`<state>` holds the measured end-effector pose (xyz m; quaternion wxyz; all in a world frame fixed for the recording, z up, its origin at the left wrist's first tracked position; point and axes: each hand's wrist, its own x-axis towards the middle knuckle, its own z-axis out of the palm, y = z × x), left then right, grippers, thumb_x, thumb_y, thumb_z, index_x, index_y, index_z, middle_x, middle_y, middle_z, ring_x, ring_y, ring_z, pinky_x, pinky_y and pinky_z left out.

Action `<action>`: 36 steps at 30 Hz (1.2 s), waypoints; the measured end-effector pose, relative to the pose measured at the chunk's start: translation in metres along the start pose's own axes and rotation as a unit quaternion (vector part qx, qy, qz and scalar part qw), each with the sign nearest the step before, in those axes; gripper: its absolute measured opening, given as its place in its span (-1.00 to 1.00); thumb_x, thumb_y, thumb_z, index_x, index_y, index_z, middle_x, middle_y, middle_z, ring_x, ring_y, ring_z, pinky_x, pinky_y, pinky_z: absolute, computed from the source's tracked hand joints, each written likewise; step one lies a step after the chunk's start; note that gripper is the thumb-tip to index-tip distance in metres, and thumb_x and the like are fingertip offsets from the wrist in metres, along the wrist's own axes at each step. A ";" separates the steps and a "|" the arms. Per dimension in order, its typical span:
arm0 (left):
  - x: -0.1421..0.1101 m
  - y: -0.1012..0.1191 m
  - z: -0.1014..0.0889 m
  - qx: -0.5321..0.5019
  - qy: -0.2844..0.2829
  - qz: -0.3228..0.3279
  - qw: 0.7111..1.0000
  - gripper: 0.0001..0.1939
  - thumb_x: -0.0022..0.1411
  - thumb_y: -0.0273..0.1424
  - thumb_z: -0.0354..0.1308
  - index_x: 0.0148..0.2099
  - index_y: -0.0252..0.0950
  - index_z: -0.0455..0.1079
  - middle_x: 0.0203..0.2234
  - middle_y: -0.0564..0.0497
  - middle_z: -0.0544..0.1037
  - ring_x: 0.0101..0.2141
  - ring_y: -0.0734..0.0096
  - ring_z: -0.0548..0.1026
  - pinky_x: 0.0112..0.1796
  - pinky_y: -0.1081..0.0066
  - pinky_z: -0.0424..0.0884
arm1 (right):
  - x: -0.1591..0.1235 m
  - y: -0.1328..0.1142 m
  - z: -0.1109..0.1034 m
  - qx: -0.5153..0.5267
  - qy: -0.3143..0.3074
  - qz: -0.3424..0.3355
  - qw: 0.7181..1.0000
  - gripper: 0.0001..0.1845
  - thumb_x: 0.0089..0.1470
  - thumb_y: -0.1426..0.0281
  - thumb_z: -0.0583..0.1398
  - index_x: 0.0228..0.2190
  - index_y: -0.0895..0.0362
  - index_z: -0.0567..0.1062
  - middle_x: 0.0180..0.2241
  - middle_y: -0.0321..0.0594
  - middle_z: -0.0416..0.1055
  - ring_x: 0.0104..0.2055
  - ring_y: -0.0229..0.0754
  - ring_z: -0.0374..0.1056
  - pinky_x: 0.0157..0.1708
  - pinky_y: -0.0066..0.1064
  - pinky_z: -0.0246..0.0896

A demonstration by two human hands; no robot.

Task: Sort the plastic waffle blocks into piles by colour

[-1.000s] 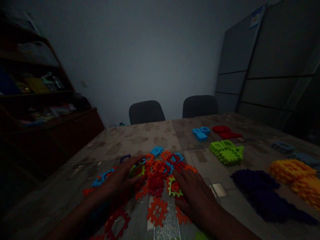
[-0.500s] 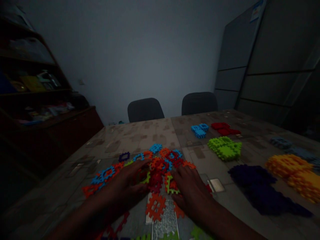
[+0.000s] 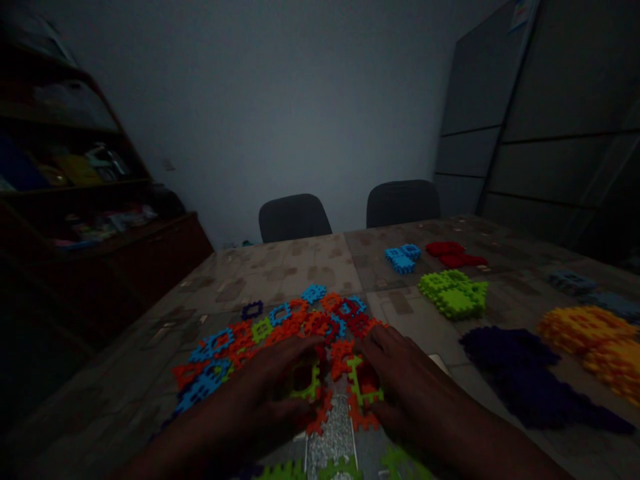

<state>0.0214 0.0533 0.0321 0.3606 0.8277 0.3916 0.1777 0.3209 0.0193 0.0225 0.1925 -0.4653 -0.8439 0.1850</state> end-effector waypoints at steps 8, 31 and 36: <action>-0.011 0.015 0.018 0.039 -0.036 0.030 0.998 -0.08 0.25 -0.50 0.41 0.50 0.10 0.11 0.35 -0.04 0.41 0.26 0.03 0.42 0.26 0.02 0.37 | -0.012 0.001 -0.002 0.003 0.017 -0.034 0.999 -0.09 0.09 0.51 0.29 0.40 -0.16 0.22 0.26 -0.05 0.38 0.27 0.15 0.35 0.17 -0.01 0.41; -0.042 -0.006 0.053 0.103 0.067 0.035 0.992 -0.20 0.34 -0.22 0.40 0.47 0.28 0.12 0.36 0.04 0.43 0.29 0.02 0.44 0.26 0.04 0.41 | -0.055 0.040 0.003 0.128 -0.176 0.047 0.975 -0.02 -0.06 0.48 0.48 0.33 -0.27 0.39 0.41 -0.21 0.29 0.42 0.18 0.20 0.39 0.05 0.05; -0.044 -0.004 0.049 0.089 0.056 0.030 0.994 -0.25 0.38 -0.18 0.36 0.47 0.28 0.13 0.39 0.03 0.39 0.32 -0.02 0.41 0.28 0.00 0.38 | -0.057 0.033 -0.001 0.129 -0.123 0.011 0.984 0.03 -0.06 0.56 0.44 0.34 -0.36 0.35 0.44 -0.27 0.22 0.42 0.11 0.21 0.33 -0.07 0.21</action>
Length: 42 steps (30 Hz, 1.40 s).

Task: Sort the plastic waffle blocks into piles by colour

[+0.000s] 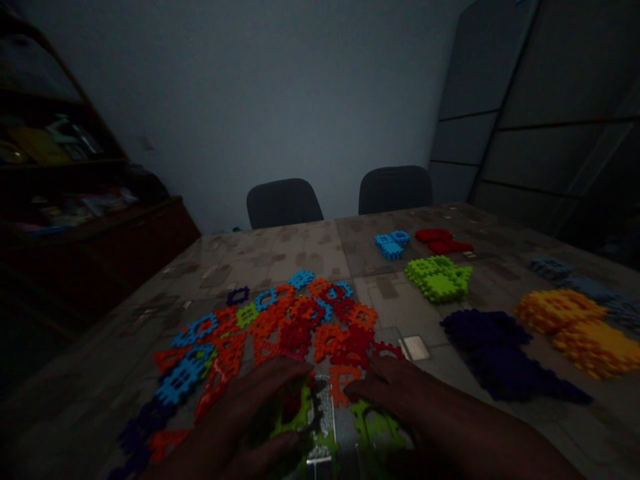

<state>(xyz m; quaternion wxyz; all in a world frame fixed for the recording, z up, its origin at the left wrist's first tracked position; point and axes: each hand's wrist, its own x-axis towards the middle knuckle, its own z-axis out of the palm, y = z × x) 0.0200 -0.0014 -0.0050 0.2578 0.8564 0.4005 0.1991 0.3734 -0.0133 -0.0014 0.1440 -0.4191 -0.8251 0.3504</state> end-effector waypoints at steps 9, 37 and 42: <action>0.012 0.012 -0.011 -0.020 0.002 -0.032 0.999 -0.33 0.35 -0.28 0.34 0.42 0.19 0.25 0.34 0.01 0.45 0.28 -0.01 0.45 0.27 -0.02 0.40 | 0.012 -0.023 -0.010 -0.012 0.018 0.038 0.999 -0.28 0.02 0.45 0.40 0.22 -0.11 0.47 0.23 -0.14 0.49 0.22 0.09 0.45 0.20 -0.11 0.39; 0.022 0.010 -0.040 -0.030 0.096 0.006 0.995 -0.42 0.36 -0.36 0.32 0.36 0.05 0.33 0.28 -0.01 0.50 0.25 0.07 0.46 0.24 0.04 0.41 | 0.049 -0.012 0.062 -0.150 0.151 -0.065 0.975 -0.40 0.01 0.43 0.35 0.12 0.02 0.47 0.01 -0.01 0.57 0.01 0.12 0.49 -0.04 -0.06 0.42; 0.023 0.005 -0.039 -0.037 0.091 0.015 0.995 -0.42 0.35 -0.39 0.32 0.35 0.03 0.34 0.27 -0.03 0.51 0.24 0.06 0.48 0.23 0.01 0.42 | 0.059 -0.019 0.079 -0.234 0.117 -0.068 0.963 0.01 -0.10 0.35 0.47 0.35 0.07 0.29 0.21 0.14 0.46 0.18 0.34 0.38 0.16 0.20 0.28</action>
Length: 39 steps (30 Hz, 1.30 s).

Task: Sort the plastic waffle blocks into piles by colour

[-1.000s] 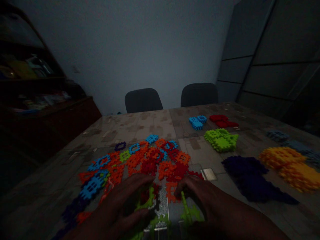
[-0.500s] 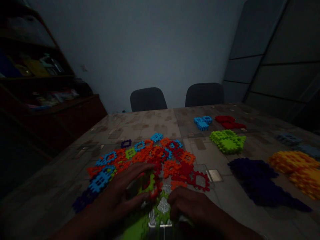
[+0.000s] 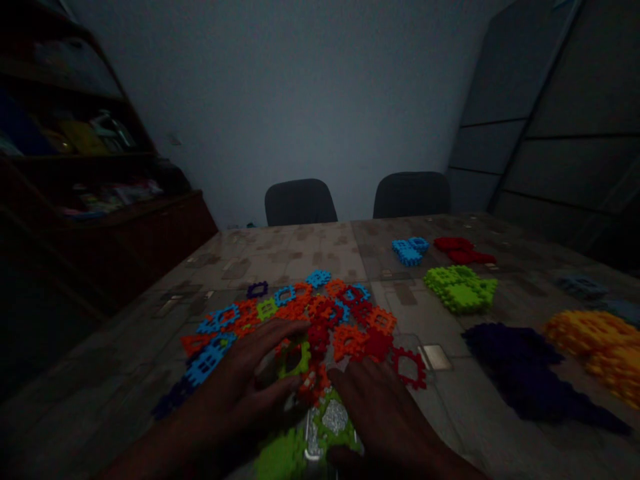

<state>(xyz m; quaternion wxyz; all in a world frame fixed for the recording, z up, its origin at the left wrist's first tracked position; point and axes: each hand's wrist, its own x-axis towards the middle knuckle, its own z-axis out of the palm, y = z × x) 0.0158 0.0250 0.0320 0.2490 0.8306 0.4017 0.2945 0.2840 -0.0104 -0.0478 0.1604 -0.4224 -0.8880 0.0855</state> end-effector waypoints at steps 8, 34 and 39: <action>-0.001 -0.005 -0.003 0.008 0.002 -0.005 1.000 -0.42 0.35 -0.37 0.32 0.36 -0.01 0.34 0.27 -0.05 0.51 0.26 0.06 0.45 0.26 0.02 0.39 | 0.028 -0.016 -0.004 0.021 -0.128 0.064 0.990 -0.29 -0.09 0.35 0.43 0.14 0.09 0.51 0.08 0.11 0.48 0.07 0.31 0.39 0.03 0.12 0.30; 0.004 0.002 -0.001 -0.008 -0.007 -0.002 1.000 -0.40 0.29 -0.45 0.38 0.33 -0.09 0.39 0.21 -0.07 0.56 0.18 0.11 0.52 0.18 0.09 0.45 | -0.011 0.019 0.031 -0.035 0.043 -0.132 0.990 -0.68 0.02 0.64 0.23 -0.30 -0.02 0.36 -0.32 -0.36 0.55 -0.30 -0.15 0.43 -0.19 -0.30 0.16; 0.003 0.003 0.001 -0.011 -0.019 -0.015 1.000 -0.43 0.32 -0.41 0.38 0.33 -0.15 0.40 0.21 -0.12 0.56 0.18 0.08 0.52 0.20 0.09 0.44 | -0.012 0.005 0.004 -0.007 0.030 -0.103 0.994 -0.69 0.03 0.65 0.24 -0.32 0.02 0.33 -0.29 -0.34 0.52 -0.25 -0.18 0.44 -0.15 -0.31 0.13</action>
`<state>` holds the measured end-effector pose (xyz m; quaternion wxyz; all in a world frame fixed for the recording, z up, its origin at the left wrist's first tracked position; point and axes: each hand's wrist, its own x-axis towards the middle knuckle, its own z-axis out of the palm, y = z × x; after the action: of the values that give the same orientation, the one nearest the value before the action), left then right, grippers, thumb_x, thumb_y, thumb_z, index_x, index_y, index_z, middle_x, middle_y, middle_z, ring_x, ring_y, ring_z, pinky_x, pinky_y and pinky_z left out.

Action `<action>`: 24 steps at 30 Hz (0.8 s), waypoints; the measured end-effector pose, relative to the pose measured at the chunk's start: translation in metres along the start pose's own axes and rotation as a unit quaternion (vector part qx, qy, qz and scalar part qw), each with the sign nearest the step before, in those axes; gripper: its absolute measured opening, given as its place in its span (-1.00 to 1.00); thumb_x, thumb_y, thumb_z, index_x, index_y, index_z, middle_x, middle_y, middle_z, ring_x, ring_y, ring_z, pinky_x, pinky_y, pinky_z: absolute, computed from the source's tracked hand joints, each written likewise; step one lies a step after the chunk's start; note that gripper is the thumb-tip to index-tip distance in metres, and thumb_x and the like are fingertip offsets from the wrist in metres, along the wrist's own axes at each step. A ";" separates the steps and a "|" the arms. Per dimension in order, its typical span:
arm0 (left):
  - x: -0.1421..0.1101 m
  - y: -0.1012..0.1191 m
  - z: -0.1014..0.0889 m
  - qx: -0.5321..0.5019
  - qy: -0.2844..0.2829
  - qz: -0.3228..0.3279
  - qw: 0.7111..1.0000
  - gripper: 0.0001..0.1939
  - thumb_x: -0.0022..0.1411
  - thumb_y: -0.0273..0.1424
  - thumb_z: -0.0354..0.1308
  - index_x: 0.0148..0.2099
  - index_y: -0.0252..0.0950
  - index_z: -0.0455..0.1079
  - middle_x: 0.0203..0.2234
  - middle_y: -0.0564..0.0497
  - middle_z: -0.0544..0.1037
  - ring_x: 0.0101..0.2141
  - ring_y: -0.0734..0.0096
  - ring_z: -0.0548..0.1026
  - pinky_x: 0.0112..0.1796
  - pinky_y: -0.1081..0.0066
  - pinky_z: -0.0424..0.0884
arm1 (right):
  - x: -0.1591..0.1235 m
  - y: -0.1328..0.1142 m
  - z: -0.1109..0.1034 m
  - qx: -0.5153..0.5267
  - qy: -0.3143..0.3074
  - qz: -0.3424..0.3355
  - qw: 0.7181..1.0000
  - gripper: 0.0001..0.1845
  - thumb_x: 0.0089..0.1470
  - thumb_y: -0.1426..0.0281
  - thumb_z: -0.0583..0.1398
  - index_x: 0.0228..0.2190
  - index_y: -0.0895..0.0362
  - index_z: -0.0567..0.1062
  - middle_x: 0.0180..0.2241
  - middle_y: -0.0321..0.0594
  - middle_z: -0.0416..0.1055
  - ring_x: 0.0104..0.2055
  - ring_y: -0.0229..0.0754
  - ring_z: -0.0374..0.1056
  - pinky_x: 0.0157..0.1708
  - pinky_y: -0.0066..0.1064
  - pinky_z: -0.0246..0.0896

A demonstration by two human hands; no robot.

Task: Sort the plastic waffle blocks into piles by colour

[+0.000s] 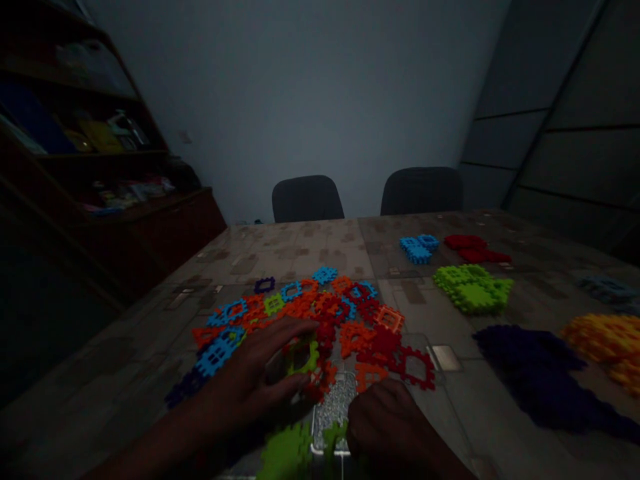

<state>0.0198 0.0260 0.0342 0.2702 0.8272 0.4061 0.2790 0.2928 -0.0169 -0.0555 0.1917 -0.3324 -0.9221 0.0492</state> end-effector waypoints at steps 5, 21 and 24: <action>0.001 -0.002 0.000 0.001 -0.001 0.014 1.000 -0.42 0.30 -0.43 0.39 0.32 -0.18 0.39 0.20 -0.15 0.56 0.18 0.07 0.53 0.20 0.06 0.44 | 0.003 -0.004 -0.009 -0.049 0.016 -0.010 0.999 -0.68 0.02 0.67 0.22 -0.31 0.03 0.33 -0.30 -0.34 0.53 -0.28 -0.18 0.43 -0.16 -0.33 0.16; 0.001 -0.005 0.003 -0.003 -0.004 0.027 1.000 -0.44 0.32 -0.39 0.41 0.31 -0.18 0.40 0.20 -0.15 0.57 0.18 0.06 0.54 0.18 0.08 0.47 | -0.004 0.020 0.027 0.005 -0.001 -0.089 0.996 -0.59 0.06 0.58 0.22 -0.11 -0.07 0.38 -0.31 -0.43 0.59 -0.32 -0.18 0.41 -0.20 -0.32 0.17; 0.001 -0.005 0.002 -0.003 -0.006 0.023 1.000 -0.45 0.33 -0.39 0.40 0.31 -0.18 0.40 0.20 -0.15 0.57 0.18 0.07 0.54 0.20 0.07 0.46 | -0.006 0.022 0.042 0.003 0.011 -0.072 0.997 -0.65 0.06 0.57 0.18 -0.16 -0.06 0.39 -0.37 -0.42 0.55 -0.34 -0.16 0.38 -0.13 -0.27 0.16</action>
<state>0.0191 0.0287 0.0300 0.2684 0.8374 0.3842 0.2812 0.2940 -0.0024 -0.1006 0.2060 -0.2655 -0.9412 0.0346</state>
